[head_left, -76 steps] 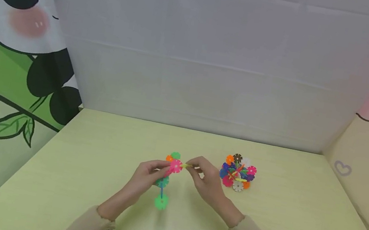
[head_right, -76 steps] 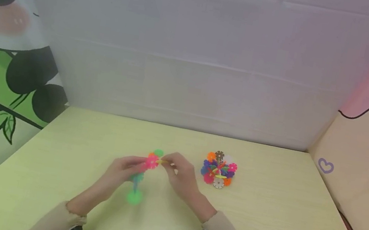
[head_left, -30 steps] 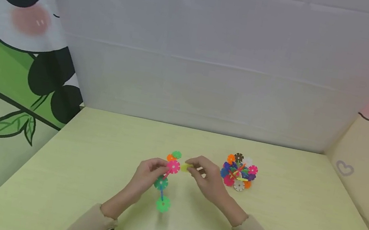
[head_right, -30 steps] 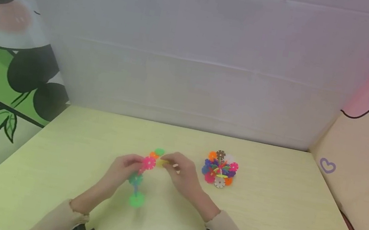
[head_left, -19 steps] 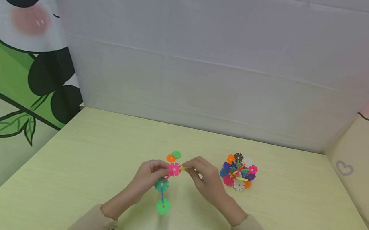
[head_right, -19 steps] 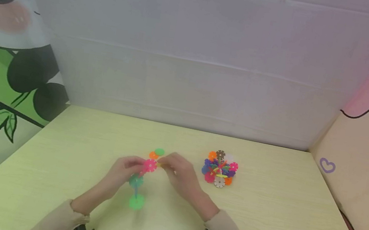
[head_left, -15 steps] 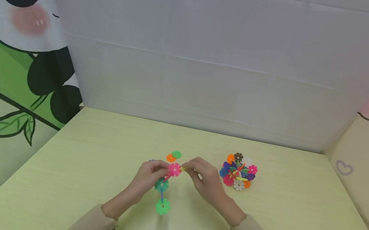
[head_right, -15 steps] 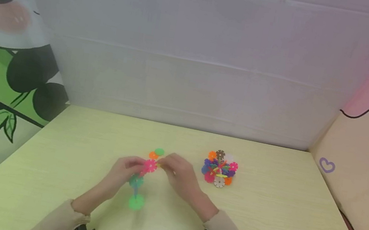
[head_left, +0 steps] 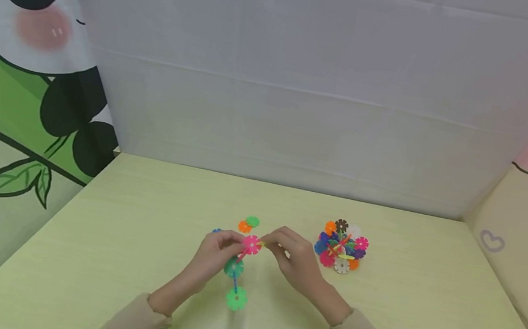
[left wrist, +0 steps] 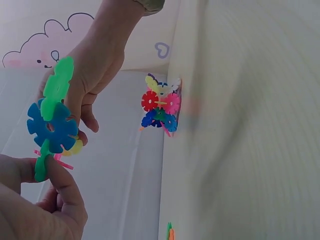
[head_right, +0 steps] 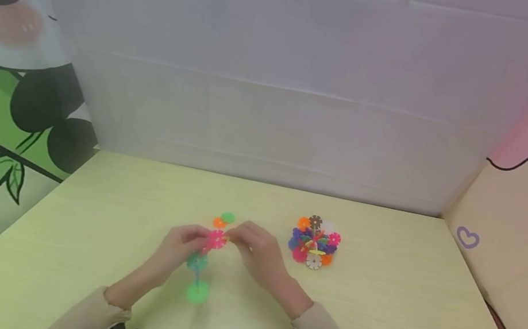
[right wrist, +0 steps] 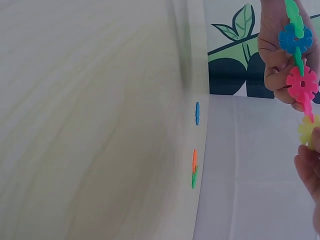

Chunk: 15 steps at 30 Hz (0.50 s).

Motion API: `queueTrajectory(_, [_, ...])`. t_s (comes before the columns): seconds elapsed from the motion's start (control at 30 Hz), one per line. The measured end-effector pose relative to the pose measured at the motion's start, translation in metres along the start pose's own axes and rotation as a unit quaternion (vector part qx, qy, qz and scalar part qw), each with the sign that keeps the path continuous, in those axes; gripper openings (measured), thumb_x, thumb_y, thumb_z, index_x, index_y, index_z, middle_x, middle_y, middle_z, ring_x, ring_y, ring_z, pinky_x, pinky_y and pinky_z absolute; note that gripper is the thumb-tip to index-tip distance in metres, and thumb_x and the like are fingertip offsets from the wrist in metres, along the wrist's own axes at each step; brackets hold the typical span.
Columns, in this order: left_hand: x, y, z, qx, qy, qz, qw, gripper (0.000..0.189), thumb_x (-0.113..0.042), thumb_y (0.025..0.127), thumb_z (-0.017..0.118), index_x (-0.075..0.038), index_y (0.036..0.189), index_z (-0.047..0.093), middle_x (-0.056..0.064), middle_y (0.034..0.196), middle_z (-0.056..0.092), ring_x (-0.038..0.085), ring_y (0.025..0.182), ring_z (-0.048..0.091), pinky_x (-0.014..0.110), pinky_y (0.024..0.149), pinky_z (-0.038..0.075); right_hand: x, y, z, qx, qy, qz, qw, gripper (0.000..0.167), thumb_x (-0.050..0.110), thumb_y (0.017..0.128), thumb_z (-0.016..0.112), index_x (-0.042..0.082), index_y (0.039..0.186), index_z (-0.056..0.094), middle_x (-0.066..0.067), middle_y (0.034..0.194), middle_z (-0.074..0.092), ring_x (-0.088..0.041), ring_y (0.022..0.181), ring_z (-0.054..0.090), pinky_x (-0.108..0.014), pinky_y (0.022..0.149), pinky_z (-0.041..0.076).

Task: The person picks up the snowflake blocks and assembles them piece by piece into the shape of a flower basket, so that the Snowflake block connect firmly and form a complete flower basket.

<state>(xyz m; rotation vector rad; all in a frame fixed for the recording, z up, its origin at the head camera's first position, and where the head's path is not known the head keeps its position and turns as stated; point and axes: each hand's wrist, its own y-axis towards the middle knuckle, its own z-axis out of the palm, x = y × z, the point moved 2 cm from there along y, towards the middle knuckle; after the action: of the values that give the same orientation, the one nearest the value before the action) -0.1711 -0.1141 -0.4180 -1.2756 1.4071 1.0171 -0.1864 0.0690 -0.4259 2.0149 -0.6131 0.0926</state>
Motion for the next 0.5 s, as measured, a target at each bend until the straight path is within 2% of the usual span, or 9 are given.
queueTrajectory(0.33, [0.0018, -0.0024, -0.0022, 0.001, 0.003, 0.0, 1.0, 0.019, -0.007, 0.095, 0.059, 0.007, 0.103, 0.068, 0.009, 0.092, 0.07, 0.01, 0.071, 0.056, 0.018, 0.062, 0.047, 0.0007, -0.0003, -0.0012, 0.007, 0.01, 0.001, 0.9999, 0.017, -0.008, 0.082, 0.072, 0.003, 0.094, 0.071, -0.007, 0.084, 0.071, -0.015, 0.074, 0.068, -0.015, 0.068, 0.056])
queueTrajectory(0.5, [0.0027, -0.004, -0.0026, -0.004, 0.008, -0.005, 0.9999, 0.018, -0.007, 0.094, 0.059, 0.006, 0.103, 0.069, 0.01, 0.092, 0.071, 0.01, 0.07, 0.056, 0.019, 0.062, 0.047, 0.0025, -0.001, -0.0026, 0.011, 0.022, 0.014, 0.9996, 0.021, -0.012, 0.079, 0.072, 0.001, 0.096, 0.07, -0.009, 0.087, 0.072, -0.018, 0.076, 0.069, -0.018, 0.068, 0.058])
